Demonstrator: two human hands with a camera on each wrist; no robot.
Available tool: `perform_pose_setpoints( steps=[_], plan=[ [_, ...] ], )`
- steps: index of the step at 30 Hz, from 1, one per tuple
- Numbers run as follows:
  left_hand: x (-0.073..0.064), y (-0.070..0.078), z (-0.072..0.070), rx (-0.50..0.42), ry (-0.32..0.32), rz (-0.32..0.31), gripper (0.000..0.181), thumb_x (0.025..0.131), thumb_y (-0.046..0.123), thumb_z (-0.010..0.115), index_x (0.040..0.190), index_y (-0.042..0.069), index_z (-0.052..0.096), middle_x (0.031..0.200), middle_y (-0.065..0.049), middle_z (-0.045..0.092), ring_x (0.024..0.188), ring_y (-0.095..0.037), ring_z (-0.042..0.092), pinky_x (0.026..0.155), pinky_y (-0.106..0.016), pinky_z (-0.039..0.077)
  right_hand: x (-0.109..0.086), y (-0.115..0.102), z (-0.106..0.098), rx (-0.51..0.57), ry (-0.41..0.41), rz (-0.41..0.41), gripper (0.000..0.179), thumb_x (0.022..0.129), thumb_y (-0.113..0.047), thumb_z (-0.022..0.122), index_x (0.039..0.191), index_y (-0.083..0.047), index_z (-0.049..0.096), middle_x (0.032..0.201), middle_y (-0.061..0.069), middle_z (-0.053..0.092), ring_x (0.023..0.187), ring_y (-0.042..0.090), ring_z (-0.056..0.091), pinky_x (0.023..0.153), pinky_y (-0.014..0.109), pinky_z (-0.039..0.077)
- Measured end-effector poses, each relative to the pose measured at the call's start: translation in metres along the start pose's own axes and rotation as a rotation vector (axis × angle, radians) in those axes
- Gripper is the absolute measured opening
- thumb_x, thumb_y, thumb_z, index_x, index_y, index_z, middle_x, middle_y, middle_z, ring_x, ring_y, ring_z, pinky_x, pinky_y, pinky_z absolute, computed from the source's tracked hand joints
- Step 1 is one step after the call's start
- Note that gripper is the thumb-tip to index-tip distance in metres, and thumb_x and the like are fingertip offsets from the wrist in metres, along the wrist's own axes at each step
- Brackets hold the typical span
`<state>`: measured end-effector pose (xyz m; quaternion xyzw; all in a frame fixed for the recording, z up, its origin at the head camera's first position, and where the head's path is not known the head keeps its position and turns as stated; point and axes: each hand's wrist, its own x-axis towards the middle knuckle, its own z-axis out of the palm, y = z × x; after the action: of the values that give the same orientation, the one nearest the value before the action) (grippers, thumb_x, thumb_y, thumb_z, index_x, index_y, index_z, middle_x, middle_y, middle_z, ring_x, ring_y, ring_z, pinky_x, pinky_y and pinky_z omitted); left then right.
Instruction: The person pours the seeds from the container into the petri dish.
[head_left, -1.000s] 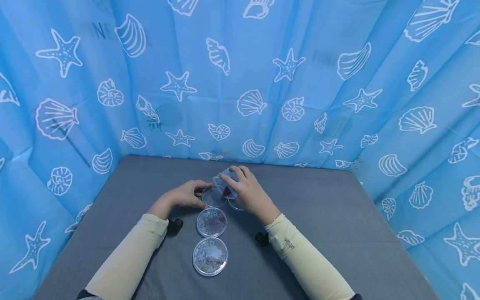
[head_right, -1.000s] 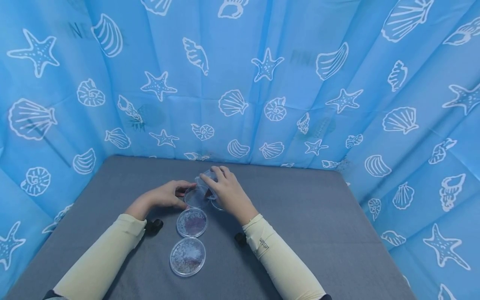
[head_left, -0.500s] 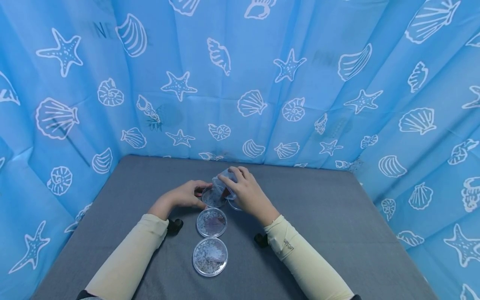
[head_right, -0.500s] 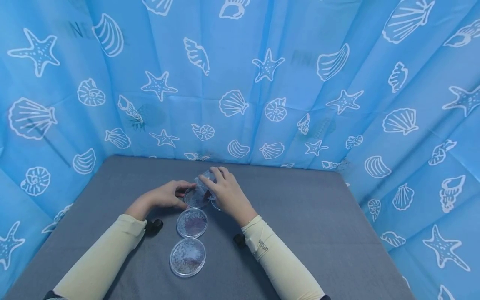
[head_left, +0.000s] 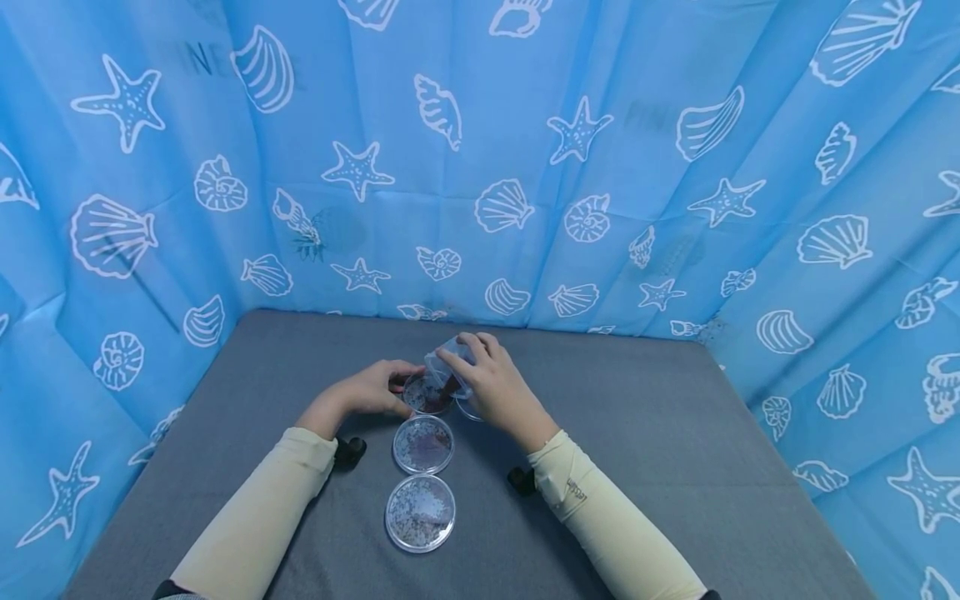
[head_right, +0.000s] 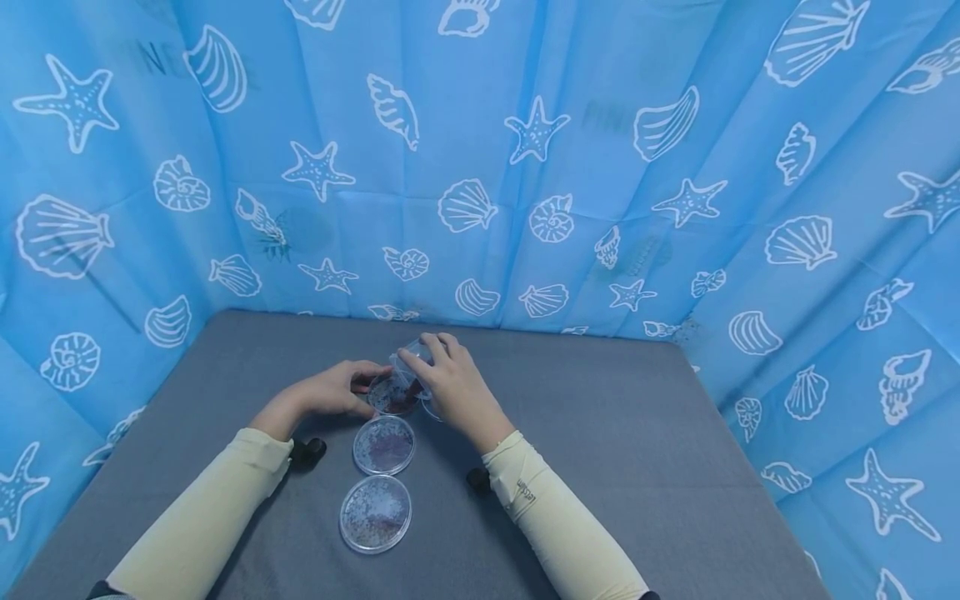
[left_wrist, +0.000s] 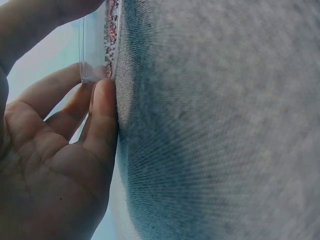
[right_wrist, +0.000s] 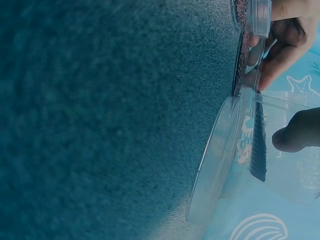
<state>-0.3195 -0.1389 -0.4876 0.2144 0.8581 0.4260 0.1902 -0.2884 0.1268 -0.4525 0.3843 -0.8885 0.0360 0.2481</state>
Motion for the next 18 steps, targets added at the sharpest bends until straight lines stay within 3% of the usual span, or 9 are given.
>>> perform_pose_setpoints(
  steps=[9, 14, 18],
  plan=[
    [0.0, 0.002, -0.001, 0.029, -0.005, 0.002, 0.089, 0.084, 0.013, 0.089, 0.161, 0.008, 0.045, 0.167, -0.017, 0.043, 0.148, -0.041, 0.048, 0.122, -0.052, 0.047, -0.003, 0.004, 0.0, 0.046, -0.018, 0.078, 0.086, 0.077, 0.002, 0.085, 0.154, -0.022, 0.054, 0.148, 0.021, 0.051, 0.137, 0.042, 0.05, 0.11, 0.052, 0.056],
    [0.001, 0.002, -0.001, 0.029, -0.002, 0.007, 0.088, 0.084, 0.013, 0.089, 0.16, 0.007, 0.046, 0.166, -0.017, 0.045, 0.148, -0.041, 0.049, 0.121, -0.052, 0.048, -0.006, 0.006, -0.001, 0.145, -0.013, 0.172, 0.091, 0.073, 0.005, 0.087, 0.154, -0.02, 0.054, 0.149, 0.022, 0.05, 0.138, 0.045, 0.048, 0.102, 0.056, 0.059],
    [0.0, 0.002, -0.001, 0.028, -0.004, 0.01, 0.088, 0.084, 0.012, 0.089, 0.16, 0.007, 0.046, 0.166, -0.017, 0.044, 0.148, -0.041, 0.049, 0.121, -0.051, 0.048, -0.011, 0.008, -0.001, 0.235, -0.034, 0.269, 0.092, 0.075, -0.001, 0.091, 0.156, -0.019, 0.051, 0.151, 0.021, 0.047, 0.14, 0.045, 0.044, 0.101, 0.057, 0.059]
  ],
)
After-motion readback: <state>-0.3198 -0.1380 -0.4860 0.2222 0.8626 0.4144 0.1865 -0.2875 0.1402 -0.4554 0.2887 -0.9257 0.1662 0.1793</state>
